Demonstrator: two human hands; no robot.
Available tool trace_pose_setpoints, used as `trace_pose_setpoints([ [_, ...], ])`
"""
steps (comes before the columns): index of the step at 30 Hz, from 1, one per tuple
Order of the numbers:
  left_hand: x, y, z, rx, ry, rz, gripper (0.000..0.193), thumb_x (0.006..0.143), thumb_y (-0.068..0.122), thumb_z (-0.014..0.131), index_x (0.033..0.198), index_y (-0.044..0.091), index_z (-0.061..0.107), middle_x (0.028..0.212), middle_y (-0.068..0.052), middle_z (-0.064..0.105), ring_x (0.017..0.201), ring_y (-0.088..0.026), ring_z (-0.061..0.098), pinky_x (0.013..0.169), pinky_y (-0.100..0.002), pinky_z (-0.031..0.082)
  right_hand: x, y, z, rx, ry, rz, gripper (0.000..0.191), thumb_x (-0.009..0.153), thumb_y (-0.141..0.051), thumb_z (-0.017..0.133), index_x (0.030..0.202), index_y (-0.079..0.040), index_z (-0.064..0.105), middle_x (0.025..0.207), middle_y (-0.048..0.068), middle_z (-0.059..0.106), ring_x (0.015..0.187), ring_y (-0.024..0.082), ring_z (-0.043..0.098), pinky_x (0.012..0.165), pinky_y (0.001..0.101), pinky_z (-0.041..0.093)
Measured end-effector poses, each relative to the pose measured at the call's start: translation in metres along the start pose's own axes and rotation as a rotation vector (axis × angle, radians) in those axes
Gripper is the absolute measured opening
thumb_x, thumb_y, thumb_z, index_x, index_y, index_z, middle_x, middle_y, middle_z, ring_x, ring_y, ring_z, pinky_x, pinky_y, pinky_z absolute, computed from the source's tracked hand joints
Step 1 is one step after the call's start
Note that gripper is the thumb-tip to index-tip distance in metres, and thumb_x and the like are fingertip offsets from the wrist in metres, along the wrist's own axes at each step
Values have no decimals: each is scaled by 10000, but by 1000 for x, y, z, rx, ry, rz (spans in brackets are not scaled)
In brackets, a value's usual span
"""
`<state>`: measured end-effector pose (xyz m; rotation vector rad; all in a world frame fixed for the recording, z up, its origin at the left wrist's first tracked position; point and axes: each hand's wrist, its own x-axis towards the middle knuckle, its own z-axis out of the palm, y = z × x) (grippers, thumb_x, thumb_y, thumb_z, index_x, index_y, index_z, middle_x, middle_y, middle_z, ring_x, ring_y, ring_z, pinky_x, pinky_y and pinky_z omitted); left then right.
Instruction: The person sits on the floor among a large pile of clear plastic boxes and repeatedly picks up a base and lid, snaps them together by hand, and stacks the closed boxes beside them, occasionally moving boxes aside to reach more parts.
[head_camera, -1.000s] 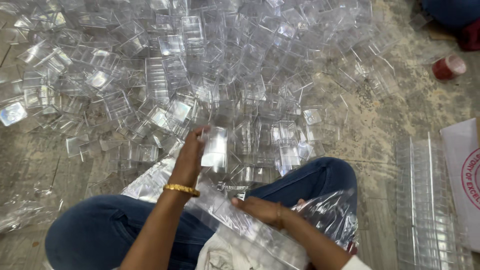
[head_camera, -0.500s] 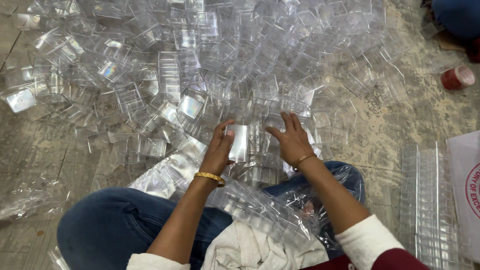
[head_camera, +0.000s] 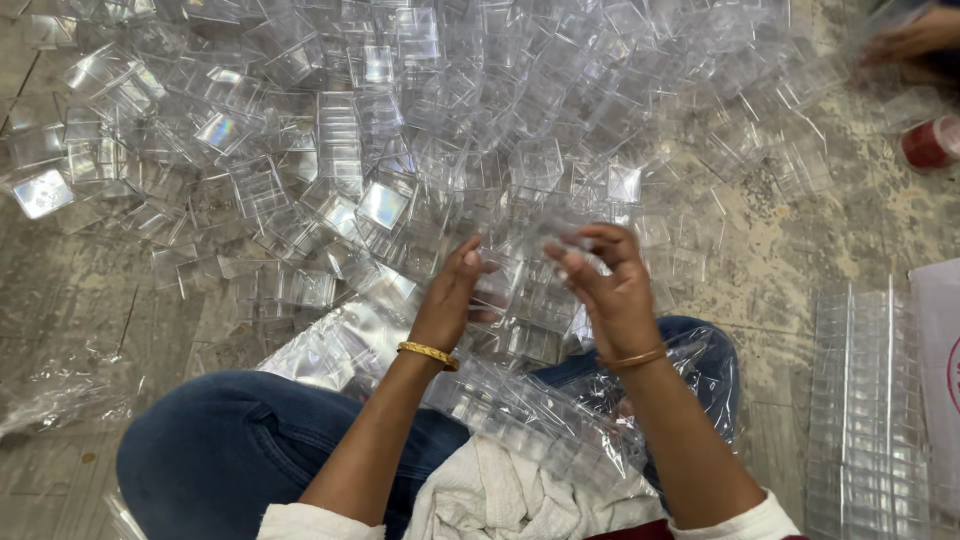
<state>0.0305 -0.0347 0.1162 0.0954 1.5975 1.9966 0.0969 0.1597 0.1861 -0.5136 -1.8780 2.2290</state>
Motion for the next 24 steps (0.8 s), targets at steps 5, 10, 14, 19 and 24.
trace_pose_setpoints([
  [5,-4,-3,0,117,-29,33,793,929,588,503,1599,216,304,1350,-183,638,877,-216,726,675,-338,640,6,8,10,-142,-40,4,382,914,-238,738,1255,-116,615,1221,73,705,1175,199,695,950,310,584],
  [10,-7,1,5,241,-19,228,809,1003,582,509,1649,218,186,1565,-235,422,1250,-224,590,803,-352,651,18,17,0,-327,-15,13,336,951,-279,736,1209,-66,703,1152,105,713,1071,204,675,909,305,583],
  [14,-9,3,0,185,48,101,803,902,592,488,1590,243,265,1512,-159,477,933,-317,774,679,-367,636,20,30,-4,-269,-114,82,356,944,-342,694,1169,-68,731,1168,105,755,1142,224,699,943,311,583],
  [19,0,-6,-6,-91,-6,-22,675,978,564,446,1513,155,500,1244,-159,684,1003,-273,721,823,-398,598,50,56,-1,-556,0,118,411,990,-416,561,1256,-141,712,1265,47,731,1231,222,663,1062,379,544],
  [24,5,-6,-17,-420,-53,-57,642,1011,536,464,1431,57,547,1240,-148,698,1115,-259,697,955,-467,580,64,89,11,-1370,-298,-236,706,764,-269,823,1374,-53,543,1331,238,586,1207,384,591,1034,486,510],
])
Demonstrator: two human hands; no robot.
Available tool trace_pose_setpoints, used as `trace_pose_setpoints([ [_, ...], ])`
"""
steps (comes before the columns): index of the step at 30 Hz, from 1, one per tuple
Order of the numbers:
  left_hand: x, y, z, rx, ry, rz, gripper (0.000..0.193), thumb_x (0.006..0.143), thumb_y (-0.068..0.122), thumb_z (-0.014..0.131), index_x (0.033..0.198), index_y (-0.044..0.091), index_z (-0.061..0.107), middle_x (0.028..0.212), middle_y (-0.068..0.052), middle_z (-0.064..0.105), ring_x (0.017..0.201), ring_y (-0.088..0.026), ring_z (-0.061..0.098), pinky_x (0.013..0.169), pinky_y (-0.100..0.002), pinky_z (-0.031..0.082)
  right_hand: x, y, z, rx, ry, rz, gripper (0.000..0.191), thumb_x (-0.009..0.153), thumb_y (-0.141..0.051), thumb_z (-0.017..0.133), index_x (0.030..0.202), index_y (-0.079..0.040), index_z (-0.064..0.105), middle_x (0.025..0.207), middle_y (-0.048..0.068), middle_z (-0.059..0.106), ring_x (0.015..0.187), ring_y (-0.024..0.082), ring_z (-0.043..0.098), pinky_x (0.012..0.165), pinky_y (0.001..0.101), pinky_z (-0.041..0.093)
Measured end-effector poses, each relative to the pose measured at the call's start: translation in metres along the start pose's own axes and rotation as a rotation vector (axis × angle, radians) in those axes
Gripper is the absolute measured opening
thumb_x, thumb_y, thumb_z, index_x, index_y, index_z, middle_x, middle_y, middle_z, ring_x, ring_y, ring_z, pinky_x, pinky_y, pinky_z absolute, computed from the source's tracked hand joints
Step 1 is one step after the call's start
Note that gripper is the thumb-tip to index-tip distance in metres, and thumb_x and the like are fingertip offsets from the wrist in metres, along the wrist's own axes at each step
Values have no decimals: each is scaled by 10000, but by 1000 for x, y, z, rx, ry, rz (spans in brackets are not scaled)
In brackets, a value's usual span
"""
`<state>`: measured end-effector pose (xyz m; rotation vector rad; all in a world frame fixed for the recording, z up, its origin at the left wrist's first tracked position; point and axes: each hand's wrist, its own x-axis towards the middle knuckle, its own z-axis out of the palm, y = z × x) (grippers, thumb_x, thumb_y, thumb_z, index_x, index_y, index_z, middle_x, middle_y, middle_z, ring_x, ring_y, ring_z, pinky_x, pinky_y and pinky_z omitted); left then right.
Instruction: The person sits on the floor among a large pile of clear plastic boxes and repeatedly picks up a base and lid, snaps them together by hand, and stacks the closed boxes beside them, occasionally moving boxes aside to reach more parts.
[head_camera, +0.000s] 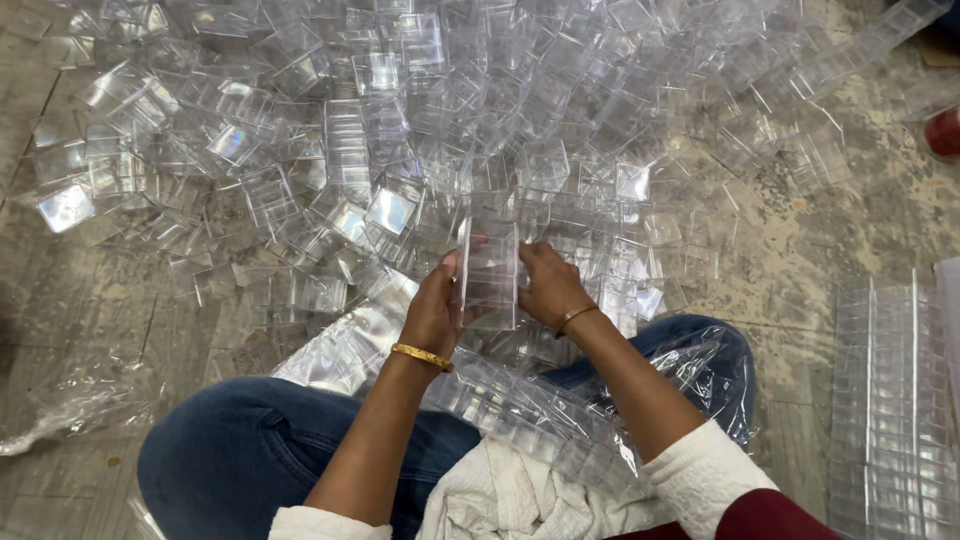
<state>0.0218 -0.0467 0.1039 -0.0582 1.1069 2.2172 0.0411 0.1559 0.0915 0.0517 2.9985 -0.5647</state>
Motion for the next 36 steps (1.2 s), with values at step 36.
trace_pose_setpoints([
  [36,-14,-1,7,40,-228,-90,776,977,604,459,1576,116,388,1334,-225,659,1109,-367,726,901,-470,587,-68,-27,-78,1107,-16,25,658,936,-224,659,1544,-130,425,1547,134,496,1456,280,458,1150,435,475],
])
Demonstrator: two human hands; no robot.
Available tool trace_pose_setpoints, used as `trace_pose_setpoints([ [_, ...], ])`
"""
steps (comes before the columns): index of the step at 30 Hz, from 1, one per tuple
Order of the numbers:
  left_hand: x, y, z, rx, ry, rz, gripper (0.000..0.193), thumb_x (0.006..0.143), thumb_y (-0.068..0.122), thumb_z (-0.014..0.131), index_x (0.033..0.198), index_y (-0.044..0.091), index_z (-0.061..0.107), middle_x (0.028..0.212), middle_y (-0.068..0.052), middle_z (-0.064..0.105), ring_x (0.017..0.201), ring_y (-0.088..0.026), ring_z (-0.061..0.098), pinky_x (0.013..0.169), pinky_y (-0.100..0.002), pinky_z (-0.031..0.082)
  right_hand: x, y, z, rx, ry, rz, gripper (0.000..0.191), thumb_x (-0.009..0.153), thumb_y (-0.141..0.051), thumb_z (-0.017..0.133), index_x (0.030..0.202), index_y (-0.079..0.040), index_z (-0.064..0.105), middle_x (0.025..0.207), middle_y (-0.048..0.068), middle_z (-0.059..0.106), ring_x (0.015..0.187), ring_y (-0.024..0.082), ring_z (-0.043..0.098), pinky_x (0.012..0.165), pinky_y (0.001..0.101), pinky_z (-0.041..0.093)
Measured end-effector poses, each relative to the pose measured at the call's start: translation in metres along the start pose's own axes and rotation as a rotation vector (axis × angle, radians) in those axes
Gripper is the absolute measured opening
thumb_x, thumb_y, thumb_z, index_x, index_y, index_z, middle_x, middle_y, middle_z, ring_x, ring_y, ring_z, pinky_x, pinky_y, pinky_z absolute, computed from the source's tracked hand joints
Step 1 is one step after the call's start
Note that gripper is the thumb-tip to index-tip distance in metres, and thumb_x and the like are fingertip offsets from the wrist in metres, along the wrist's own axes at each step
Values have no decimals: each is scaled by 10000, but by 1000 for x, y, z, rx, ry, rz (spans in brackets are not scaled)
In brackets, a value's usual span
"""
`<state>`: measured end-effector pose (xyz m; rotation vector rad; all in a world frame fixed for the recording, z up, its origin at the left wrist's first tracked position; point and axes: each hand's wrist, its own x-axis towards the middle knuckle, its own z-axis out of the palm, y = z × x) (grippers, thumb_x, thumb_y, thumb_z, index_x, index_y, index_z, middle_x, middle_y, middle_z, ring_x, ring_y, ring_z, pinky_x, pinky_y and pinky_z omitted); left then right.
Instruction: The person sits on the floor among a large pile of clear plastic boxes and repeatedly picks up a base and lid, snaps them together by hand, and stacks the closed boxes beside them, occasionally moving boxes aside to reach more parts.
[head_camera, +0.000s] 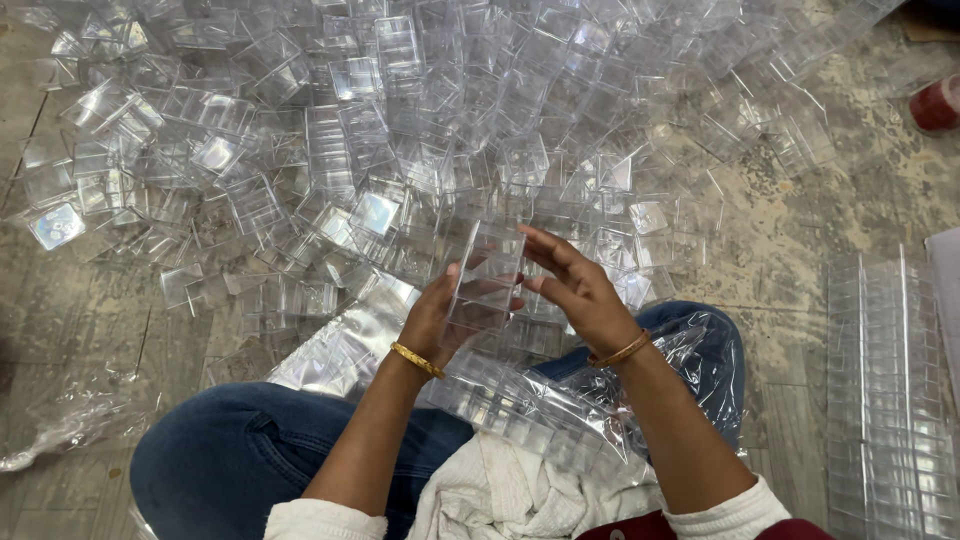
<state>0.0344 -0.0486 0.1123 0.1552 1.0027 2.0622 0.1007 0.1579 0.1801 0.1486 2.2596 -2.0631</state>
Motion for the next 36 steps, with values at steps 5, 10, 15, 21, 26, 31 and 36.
trace_pose_setpoints([
  [5,1,0,7,108,121,-10,896,872,715,462,1602,219,306,1319,-239,656,1073,-394,728,843,-453,608,0,8,1,29,-26,62,741,908,-143,672,1577,-145,353,1538,168,476,1409,292,496,1097,420,514],
  [10,6,-3,11,229,126,65,1004,808,841,398,1618,282,202,1584,-184,419,1363,-397,515,1030,-528,510,2,27,3,103,-23,95,737,927,-155,654,1583,-146,317,1472,152,492,1307,292,576,992,401,590],
  [15,13,-10,5,502,245,132,993,822,844,357,1631,305,153,1719,-98,109,1524,-372,235,1135,-570,373,4,44,4,99,5,204,665,959,-159,602,1577,-128,359,1431,120,539,1240,242,618,963,364,576],
  [21,18,-18,-4,546,292,241,879,908,754,387,1620,290,164,1730,-108,128,1476,-392,413,1157,-542,375,-2,40,11,87,-77,219,597,968,-152,596,1537,-80,430,1349,114,648,1178,210,668,948,372,586],
  [26,18,-19,-6,590,316,334,793,1003,700,378,1653,291,185,1739,-144,138,1521,-384,299,1147,-553,386,-10,32,22,170,-32,312,643,932,-197,632,1534,-113,421,1355,111,640,1186,211,667,994,373,588],
  [31,15,-18,-3,483,321,280,829,942,708,410,1619,319,130,1638,-205,288,1409,-394,489,1006,-520,548,-16,33,29,276,-76,367,713,909,-250,671,1548,-125,381,1378,117,616,1237,227,642,1018,389,566],
  [36,14,-18,1,412,322,237,850,922,703,433,1617,332,114,1590,-250,360,1409,-392,484,986,-528,559,-18,37,31,353,-57,374,798,877,-304,703,1569,-132,346,1357,105,588,1218,219,616,971,384,576],
])
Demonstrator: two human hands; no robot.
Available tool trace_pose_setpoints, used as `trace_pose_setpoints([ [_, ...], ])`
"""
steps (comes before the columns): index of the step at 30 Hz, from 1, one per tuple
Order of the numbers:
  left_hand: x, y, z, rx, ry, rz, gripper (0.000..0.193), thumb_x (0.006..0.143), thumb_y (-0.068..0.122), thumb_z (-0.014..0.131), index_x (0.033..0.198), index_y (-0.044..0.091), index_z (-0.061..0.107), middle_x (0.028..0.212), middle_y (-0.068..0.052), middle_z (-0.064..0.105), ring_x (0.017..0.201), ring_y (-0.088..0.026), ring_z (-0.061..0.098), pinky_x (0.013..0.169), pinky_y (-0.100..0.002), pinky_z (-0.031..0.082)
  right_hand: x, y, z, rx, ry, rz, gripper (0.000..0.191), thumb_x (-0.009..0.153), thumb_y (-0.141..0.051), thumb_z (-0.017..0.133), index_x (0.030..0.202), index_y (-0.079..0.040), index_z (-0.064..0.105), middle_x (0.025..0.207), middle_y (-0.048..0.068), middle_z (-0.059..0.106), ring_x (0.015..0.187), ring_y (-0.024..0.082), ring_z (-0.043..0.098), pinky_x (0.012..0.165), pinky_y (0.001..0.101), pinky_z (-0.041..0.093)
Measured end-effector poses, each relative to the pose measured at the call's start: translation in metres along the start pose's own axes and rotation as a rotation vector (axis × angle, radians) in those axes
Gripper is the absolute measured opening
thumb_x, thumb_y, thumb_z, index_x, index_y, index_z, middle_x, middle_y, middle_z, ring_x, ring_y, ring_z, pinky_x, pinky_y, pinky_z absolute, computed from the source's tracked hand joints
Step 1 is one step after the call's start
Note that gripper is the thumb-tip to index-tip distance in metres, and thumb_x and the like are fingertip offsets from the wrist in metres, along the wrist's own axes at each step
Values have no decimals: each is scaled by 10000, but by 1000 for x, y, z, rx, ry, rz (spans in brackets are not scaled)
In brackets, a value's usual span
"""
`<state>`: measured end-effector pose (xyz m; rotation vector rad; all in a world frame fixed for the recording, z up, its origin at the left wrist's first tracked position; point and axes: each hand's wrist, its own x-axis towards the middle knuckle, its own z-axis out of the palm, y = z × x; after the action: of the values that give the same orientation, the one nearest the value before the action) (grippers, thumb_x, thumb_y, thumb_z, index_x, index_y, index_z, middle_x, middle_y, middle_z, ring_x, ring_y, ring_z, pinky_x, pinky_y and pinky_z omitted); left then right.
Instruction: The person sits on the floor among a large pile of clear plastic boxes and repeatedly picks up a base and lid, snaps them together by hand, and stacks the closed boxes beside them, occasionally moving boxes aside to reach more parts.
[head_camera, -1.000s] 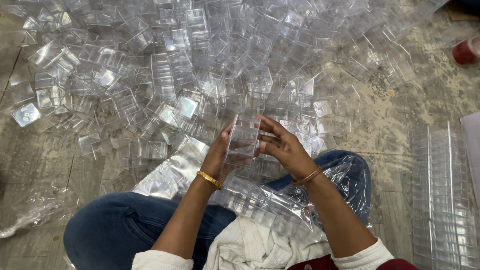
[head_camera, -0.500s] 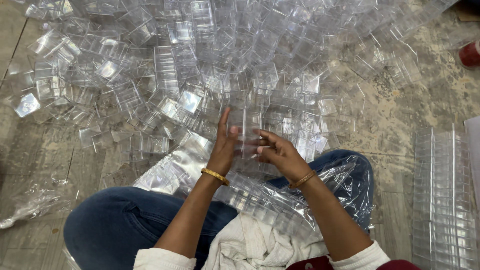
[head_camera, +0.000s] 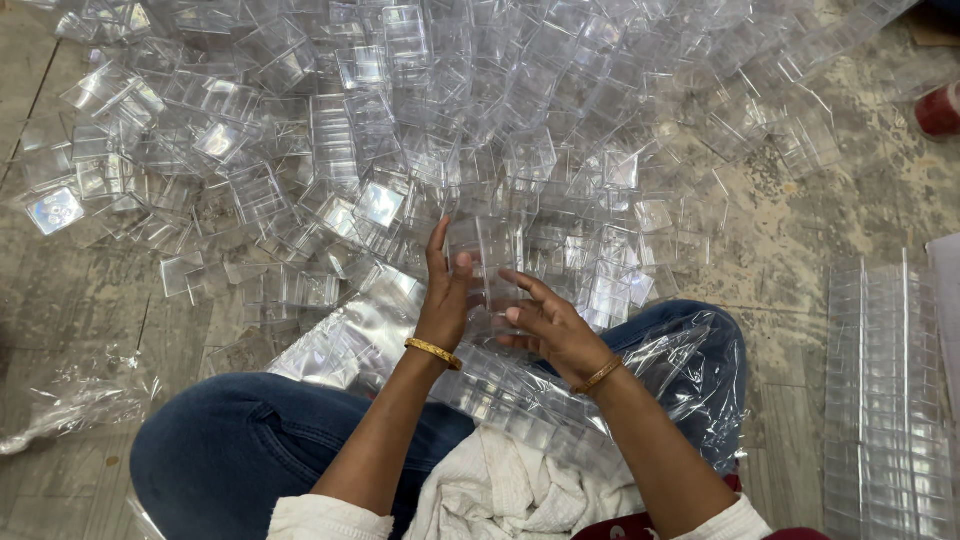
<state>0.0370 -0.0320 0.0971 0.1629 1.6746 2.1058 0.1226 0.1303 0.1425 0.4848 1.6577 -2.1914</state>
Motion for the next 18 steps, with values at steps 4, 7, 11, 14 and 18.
trace_pose_setpoints([
  [4,-1,1,1,-19,-2,67,852,954,708,435,1632,320,96,1674,-207,228,1484,-386,380,1066,-521,505,3,7,-2,100,2,70,875,833,-345,727,1568,-207,273,1358,76,578,1210,183,590,930,369,567],
  [7,1,3,0,-59,-45,22,909,927,602,544,1624,339,24,1667,-195,243,1461,-385,410,1012,-503,550,7,11,-6,84,58,12,891,838,-326,765,1576,-170,290,1300,110,596,1152,221,601,927,390,556],
  [11,1,8,0,89,-129,132,1118,821,216,798,1575,319,-21,1653,-197,97,1436,-393,354,959,-493,616,6,11,-14,36,108,2,891,853,-348,754,1606,-154,318,1196,71,559,1101,187,600,908,382,571],
  [14,-1,11,4,-29,-115,50,1128,800,118,803,1610,300,39,1578,-261,327,1370,-394,531,956,-443,630,5,10,-14,53,103,5,883,837,-335,751,1584,-147,319,1190,64,579,1083,206,621,888,392,573],
  [18,-1,20,2,0,-39,89,1100,812,114,797,1595,296,46,1562,-260,311,1362,-386,519,913,-461,596,5,9,-6,154,101,48,881,815,-288,773,1540,-131,298,1201,111,561,1104,258,632,938,466,612],
])
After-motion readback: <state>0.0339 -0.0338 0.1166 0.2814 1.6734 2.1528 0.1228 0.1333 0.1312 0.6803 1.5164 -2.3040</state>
